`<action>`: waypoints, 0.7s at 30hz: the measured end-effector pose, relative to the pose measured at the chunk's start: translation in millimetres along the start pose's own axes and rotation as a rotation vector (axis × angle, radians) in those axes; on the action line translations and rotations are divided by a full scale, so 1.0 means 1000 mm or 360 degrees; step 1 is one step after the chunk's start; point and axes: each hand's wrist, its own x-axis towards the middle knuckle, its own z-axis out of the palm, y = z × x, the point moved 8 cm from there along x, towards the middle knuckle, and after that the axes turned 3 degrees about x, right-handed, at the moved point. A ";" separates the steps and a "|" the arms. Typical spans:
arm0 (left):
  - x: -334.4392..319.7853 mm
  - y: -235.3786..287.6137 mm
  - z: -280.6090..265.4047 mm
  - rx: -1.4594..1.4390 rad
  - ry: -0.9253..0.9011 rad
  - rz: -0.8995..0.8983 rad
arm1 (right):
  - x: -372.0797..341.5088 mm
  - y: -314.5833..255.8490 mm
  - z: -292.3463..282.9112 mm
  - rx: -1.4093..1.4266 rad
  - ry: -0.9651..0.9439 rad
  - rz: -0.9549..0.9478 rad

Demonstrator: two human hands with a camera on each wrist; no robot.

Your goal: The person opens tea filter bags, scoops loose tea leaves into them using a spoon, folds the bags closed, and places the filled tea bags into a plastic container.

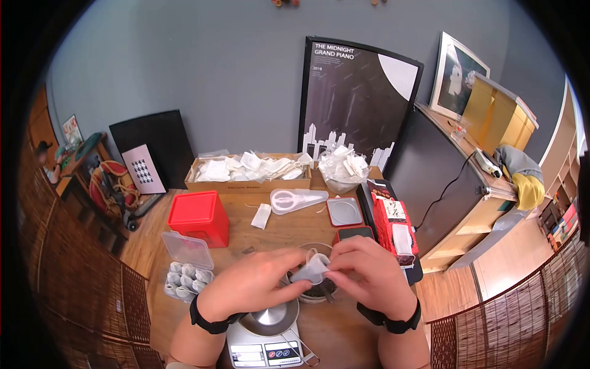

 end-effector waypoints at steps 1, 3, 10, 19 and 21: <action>0.000 0.000 -0.001 -0.0066 -0.0011 -0.0046 | -0.001 -0.003 -0.008 -0.0037 0.0060 -0.0018; -0.002 -0.003 -0.010 -0.0068 0.0082 -0.0061 | -0.002 -0.010 -0.020 -0.0079 0.0125 -0.0031; -0.009 -0.003 -0.031 -0.0055 0.0358 -0.0113 | -0.003 -0.012 -0.016 -0.0165 -0.0026 0.0059; -0.011 0.035 -0.021 0.0043 0.0424 0.0444 | -0.004 -0.017 -0.006 0.0121 -0.0081 0.0052; -0.010 0.035 -0.016 0.0154 0.0342 0.0434 | -0.003 -0.017 -0.004 0.0122 -0.0085 0.0014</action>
